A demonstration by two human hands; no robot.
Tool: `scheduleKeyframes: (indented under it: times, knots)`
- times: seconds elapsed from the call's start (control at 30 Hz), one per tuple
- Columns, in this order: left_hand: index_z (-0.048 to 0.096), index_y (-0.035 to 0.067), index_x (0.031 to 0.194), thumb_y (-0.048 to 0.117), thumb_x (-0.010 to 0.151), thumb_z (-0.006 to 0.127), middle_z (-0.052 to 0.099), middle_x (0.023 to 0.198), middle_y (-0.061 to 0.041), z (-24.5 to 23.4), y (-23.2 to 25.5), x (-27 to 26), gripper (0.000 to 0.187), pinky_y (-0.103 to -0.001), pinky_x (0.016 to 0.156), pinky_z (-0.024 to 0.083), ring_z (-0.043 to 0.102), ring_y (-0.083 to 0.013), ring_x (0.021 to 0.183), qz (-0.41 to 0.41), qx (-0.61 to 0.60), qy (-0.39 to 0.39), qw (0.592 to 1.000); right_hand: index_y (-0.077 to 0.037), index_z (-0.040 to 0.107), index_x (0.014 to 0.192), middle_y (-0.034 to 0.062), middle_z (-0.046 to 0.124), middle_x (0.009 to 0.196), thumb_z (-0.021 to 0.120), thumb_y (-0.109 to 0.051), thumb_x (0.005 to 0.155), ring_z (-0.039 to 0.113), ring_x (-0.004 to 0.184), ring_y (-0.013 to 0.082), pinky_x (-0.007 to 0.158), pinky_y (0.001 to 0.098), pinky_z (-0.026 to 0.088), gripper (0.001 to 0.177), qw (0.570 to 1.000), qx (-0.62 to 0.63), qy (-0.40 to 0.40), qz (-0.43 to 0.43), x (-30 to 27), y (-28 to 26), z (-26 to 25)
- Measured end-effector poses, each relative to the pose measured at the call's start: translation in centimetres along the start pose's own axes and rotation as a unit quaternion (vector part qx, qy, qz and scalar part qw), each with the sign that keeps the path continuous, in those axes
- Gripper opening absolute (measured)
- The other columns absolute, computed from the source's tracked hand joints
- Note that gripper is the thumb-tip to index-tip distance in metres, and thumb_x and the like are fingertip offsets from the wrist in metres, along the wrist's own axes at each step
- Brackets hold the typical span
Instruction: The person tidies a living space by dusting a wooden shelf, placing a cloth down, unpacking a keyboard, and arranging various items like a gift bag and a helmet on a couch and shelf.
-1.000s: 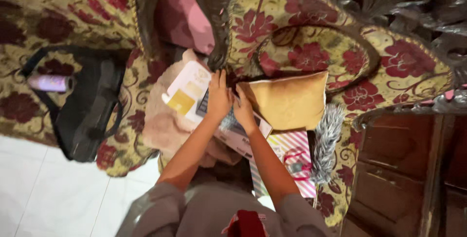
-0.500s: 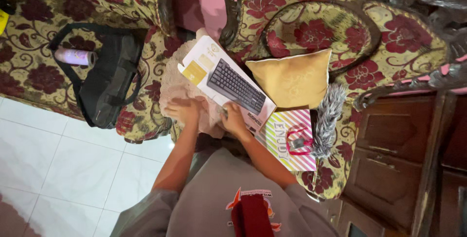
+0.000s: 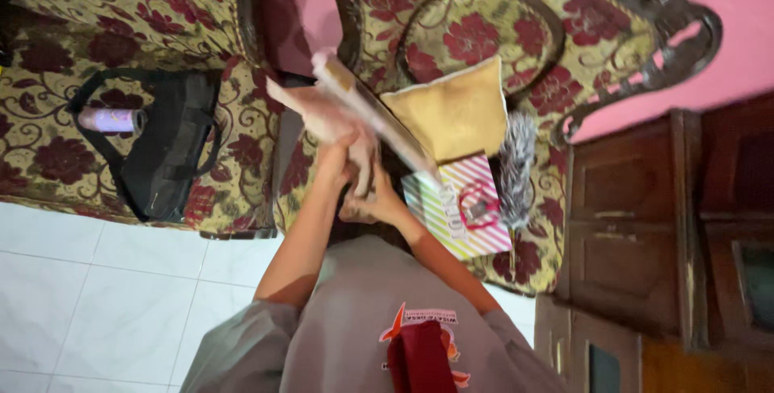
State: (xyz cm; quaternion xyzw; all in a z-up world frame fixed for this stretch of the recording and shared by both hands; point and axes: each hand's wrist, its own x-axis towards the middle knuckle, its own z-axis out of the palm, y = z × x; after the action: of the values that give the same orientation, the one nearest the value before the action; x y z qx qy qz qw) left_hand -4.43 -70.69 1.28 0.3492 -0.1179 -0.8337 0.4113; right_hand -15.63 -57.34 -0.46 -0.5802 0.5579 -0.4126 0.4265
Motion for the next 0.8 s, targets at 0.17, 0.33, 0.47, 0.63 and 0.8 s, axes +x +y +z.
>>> scheduleKeyframes:
  times: [0.17,0.33,0.47,0.63,0.8]
  knots:
    - [0.059,-0.005,0.124,0.01,0.094,0.079,0.064,0.106,-0.014,9.1,4.6,-9.5,0.039,-0.042,0.068,0.049,0.058,-0.026,0.088,0.127,0.15,-0.105,0.975,0.001,0.031,0.157,0.0223,0.038,0.156,0.08,-0.013,0.081,0.038,0.146,0.0381,0.121,0.0451,0.035,0.092,0.933,-0.202,0.28,-0.102,-2.1,-4.5,-1.4]
    - [0.052,0.002,0.142,0.017,0.1,0.073,0.065,0.132,-0.004,14.7,9.8,-18.0,0.049,-0.029,0.105,0.051,0.062,-0.0116,0.12,0.239,0.271,-0.294,0.885,0.001,0.05,0.144,0.0103,0.059,0.139,0.059,-0.008,0.104,0.054,0.127,0.0222,0.109,0.0358,0.043,0.042,0.922,0.126,0.361,-0.064,-6.8,-8.1,-9.0]
    - [0.053,0.001,0.142,0.024,0.102,0.074,0.062,0.131,-0.006,15.9,8.7,-18.8,0.052,-0.033,0.105,0.05,0.059,-0.0148,0.121,0.214,0.274,-0.452,0.822,0.0,0.065,0.124,0.0061,0.07,0.108,0.056,-0.008,0.108,0.064,0.094,0.0135,0.088,0.0308,0.052,0.02,0.869,0.181,0.455,-0.074,-15.7,-19.8,-13.3]
    - [0.055,-0.002,0.145,0.031,0.103,0.072,0.06,0.121,-0.009,15.6,3.6,-17.5,0.056,-0.034,0.089,0.044,0.052,-0.0186,0.102,0.145,0.333,-0.392,0.845,-0.001,0.064,0.12,0.0075,0.073,0.114,0.053,-0.009,0.107,0.068,0.1,0.0167,0.093,0.0338,0.055,0.019,0.808,0.326,0.481,-0.092,-20.7,-25.6,-10.4]
    - [0.047,0.017,0.144,0.057,0.096,0.045,0.057,0.134,0.007,12.1,-2.9,-18.7,0.062,-0.033,0.094,0.05,0.057,-0.0141,0.117,-0.116,0.325,-0.331,0.878,-0.002,0.065,0.12,0.0095,0.072,0.117,0.052,-0.008,0.107,0.069,0.105,0.0169,0.095,0.0335,0.056,0.019,0.726,0.312,0.596,-0.143,-25.4,-22.7,-6.0]
